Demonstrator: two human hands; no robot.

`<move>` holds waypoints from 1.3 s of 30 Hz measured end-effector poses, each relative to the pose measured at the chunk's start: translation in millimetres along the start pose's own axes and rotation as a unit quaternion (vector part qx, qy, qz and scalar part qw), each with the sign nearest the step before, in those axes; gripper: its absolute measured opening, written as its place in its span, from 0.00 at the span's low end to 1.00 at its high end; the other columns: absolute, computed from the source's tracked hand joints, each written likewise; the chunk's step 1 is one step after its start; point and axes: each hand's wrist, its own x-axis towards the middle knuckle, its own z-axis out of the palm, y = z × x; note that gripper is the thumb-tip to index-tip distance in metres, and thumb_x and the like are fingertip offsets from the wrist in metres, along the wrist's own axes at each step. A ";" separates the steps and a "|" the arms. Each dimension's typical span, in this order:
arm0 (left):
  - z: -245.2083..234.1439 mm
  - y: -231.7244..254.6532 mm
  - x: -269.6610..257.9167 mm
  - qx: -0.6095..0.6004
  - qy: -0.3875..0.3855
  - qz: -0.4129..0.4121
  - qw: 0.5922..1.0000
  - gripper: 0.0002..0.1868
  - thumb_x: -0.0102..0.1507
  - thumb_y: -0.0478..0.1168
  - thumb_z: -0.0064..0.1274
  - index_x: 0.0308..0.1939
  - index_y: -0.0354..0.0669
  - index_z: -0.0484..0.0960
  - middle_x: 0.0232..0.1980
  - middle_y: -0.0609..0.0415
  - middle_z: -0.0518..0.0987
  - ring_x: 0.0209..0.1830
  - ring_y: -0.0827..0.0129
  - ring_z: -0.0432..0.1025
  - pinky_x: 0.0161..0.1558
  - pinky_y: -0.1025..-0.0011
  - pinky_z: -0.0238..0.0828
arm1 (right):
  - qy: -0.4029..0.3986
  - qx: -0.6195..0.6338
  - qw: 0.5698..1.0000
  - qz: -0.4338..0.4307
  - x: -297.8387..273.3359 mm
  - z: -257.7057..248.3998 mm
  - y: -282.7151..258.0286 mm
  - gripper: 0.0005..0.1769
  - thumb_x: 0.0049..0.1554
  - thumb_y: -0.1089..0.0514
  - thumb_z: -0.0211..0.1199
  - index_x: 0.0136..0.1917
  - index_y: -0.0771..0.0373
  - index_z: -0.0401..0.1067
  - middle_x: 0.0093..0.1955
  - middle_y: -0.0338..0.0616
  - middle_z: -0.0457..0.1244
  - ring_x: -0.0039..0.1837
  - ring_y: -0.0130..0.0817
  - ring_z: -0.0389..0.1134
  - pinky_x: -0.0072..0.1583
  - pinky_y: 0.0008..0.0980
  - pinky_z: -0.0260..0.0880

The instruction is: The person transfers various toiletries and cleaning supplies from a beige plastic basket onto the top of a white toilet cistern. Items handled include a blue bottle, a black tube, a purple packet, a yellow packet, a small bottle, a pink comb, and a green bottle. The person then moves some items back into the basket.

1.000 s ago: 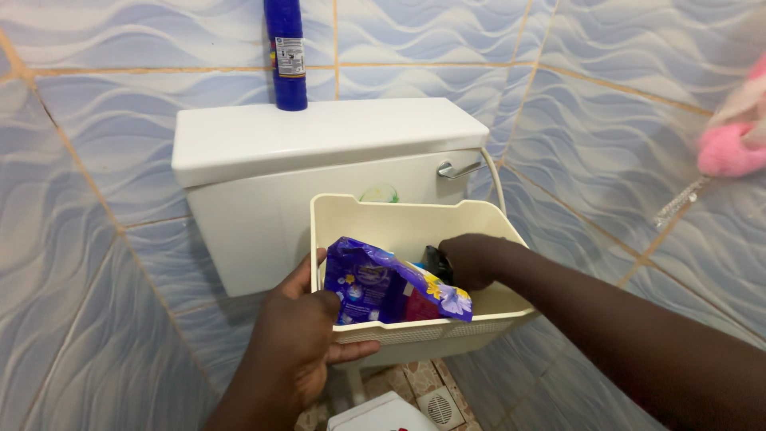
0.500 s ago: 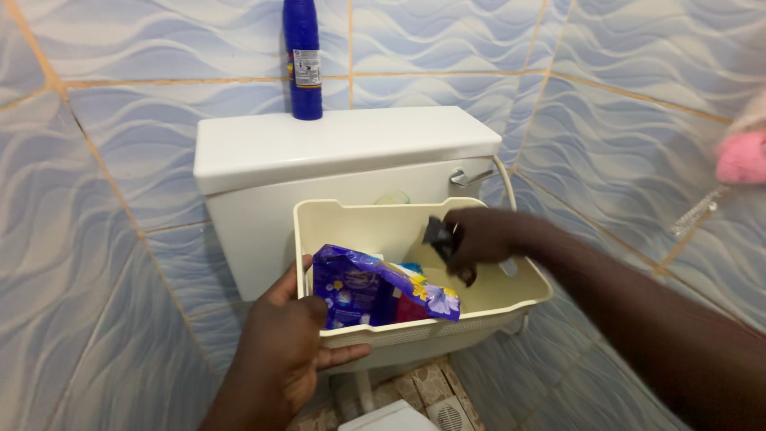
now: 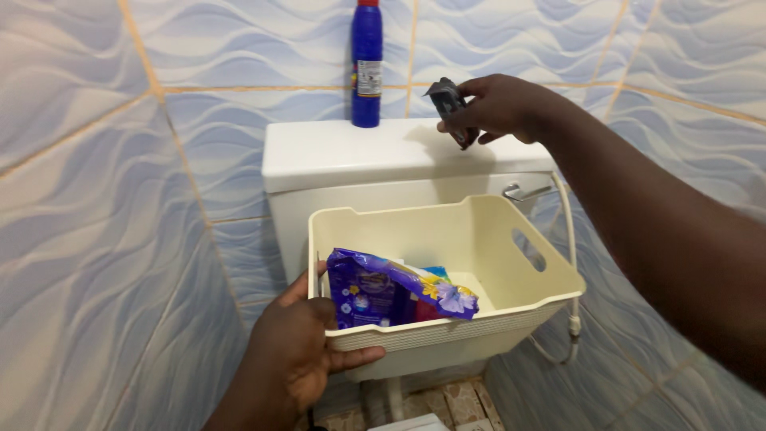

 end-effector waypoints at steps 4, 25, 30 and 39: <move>-2.5 1.4 0.9 0.005 -0.006 0.019 1.000 0.34 0.66 0.29 0.36 0.74 0.65 0.65 0.54 0.42 0.82 0.46 0.47 0.80 0.42 0.46 0.82 | 0.038 -0.068 0.997 0.020 51.4 23.8 -1.0 0.45 0.45 0.46 0.77 0.72 0.58 0.66 0.56 0.55 0.68 0.55 0.44 0.72 0.54 0.44 0.75; 13.2 -8.1 11.7 -0.007 0.025 0.034 0.999 0.37 0.65 0.28 0.36 0.75 0.68 0.64 0.54 0.41 0.82 0.42 0.48 0.80 0.39 0.47 0.83 | 0.045 -0.054 0.993 0.098 -104.6 31.2 75.2 0.30 0.55 0.39 0.67 0.58 0.65 0.79 0.49 0.50 0.72 0.49 0.41 0.68 0.51 0.41 0.68; 16.2 -16.2 12.6 0.013 0.017 0.030 0.999 0.36 0.64 0.28 0.36 0.74 0.67 0.66 0.58 0.42 0.79 0.45 0.48 0.79 0.41 0.48 0.84 | -0.059 0.208 0.944 0.250 -130.9 65.0 137.5 0.32 0.54 0.53 0.66 0.68 0.69 0.70 0.57 0.55 0.71 0.54 0.39 0.71 0.55 0.41 0.71; -1.9 -20.8 27.6 0.122 0.020 0.011 0.992 0.31 0.66 0.36 0.45 0.74 0.60 0.63 0.64 0.47 0.76 0.52 0.50 0.78 0.45 0.49 0.80 | -0.059 0.233 0.929 0.283 -154.6 80.3 164.3 0.35 0.57 0.65 0.55 0.78 0.61 0.59 0.61 0.56 0.68 0.52 0.39 0.68 0.51 0.39 0.69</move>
